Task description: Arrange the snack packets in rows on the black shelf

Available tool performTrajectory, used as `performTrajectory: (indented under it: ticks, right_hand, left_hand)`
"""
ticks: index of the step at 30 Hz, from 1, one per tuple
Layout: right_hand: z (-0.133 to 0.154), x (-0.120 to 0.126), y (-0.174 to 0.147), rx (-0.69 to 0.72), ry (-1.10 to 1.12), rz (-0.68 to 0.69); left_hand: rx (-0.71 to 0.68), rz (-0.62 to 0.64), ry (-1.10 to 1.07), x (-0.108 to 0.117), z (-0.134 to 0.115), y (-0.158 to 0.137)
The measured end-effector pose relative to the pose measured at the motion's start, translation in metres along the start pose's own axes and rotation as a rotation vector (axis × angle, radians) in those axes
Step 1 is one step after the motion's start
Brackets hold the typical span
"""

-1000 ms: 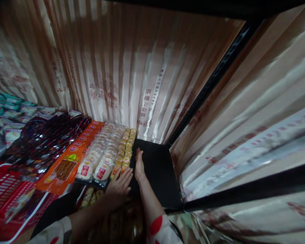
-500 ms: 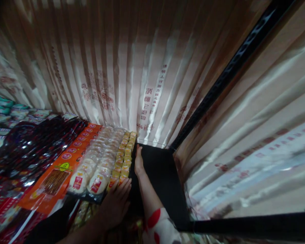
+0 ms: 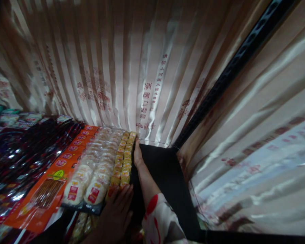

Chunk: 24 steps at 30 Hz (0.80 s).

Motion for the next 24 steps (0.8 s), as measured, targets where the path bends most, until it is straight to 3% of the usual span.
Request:
performTrajectory:
  ticks: [9,14,18,24]
  right_hand:
    - [-0.004,-0.007,0.009,-0.039,-0.048,0.056]
    - [0.0,0.016,-0.004,0.045,0.019,-0.171]
    - [0.005,0.036,-0.054,0.102,0.047,-0.287]
    - [0.006,0.05,-0.184,0.199,-0.168,-0.384]
  left_hand:
    - [-0.021,0.027,-0.005,-0.006,-0.002,-0.002]
    - [-0.013,0.077,-0.041,-0.004,-0.003,-0.003]
    - [-0.065,0.094,-0.073,0.002,-0.002,-0.001]
    - [-0.066,0.068,-0.203,0.009,0.0,-0.013]
Point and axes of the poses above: each hand's wrist, its own y-axis towards the middle knuckle, its own x-axis out of the back of the hand, z = x × y, the point moved 4 cm from there along y, towards the middle knuckle, and after that the axes turned 5 degrees about -x, right-handed, at the moved point
